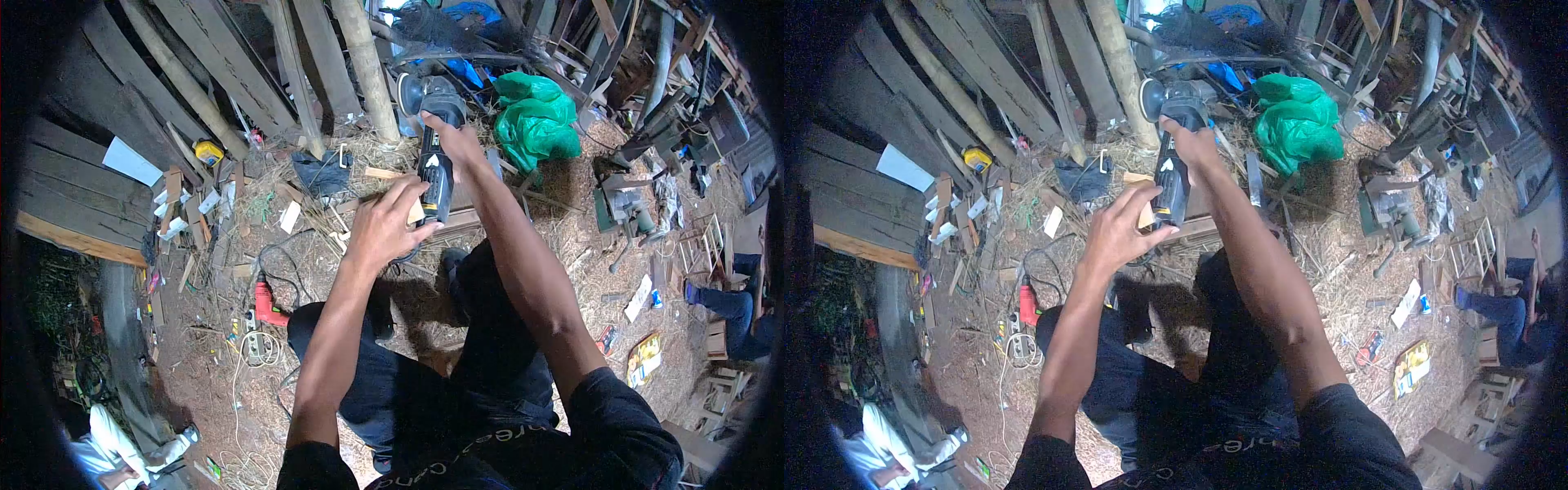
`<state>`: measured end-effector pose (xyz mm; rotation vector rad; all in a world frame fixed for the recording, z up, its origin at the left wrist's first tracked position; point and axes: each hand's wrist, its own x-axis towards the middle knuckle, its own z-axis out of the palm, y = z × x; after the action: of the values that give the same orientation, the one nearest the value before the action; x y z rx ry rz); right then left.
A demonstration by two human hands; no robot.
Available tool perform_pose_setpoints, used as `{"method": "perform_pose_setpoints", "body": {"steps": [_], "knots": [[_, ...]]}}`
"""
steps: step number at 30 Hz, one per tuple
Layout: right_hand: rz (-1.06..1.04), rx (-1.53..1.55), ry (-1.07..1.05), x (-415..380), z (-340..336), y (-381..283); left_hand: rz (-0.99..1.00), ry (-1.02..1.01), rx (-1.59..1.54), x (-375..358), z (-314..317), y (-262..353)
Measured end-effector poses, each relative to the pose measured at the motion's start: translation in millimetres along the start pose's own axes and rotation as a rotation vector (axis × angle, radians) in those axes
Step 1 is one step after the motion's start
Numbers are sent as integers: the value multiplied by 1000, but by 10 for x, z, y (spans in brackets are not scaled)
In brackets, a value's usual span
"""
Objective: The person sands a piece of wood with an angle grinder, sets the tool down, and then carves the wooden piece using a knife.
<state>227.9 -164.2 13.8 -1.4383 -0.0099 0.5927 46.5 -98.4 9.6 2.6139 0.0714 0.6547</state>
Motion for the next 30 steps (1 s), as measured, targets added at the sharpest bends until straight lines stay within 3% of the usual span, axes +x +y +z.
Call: {"method": "perform_pose_setpoints", "body": {"steps": [11, 14, 16, 19, 22, 25, 27, 30], "knots": [[-13, -38, 9, 51, -128, 36, -13, -59, -64, 44, 20, 36], [-51, -41, 33, 219, -145, 155, 65, 21, -194, 134, -45, -50], [-65, -43, 35, 222, -137, 145, -216, -23, -499, 119, -15, -181], [-53, 10, -27, 236, -136, 153, -571, -164, -557, 83, -107, -273], [28, 163, -100, 260, 19, 197, -660, -107, -626, -26, 73, -440], [-12, 66, -124, 144, 228, 149, -589, -105, -705, -91, 136, -512], [-54, 55, -198, 110, 379, 196, -557, -152, -574, -99, -27, -409], [37, 106, -291, -155, 599, 118, -631, -144, -837, -159, -15, -614]]}}
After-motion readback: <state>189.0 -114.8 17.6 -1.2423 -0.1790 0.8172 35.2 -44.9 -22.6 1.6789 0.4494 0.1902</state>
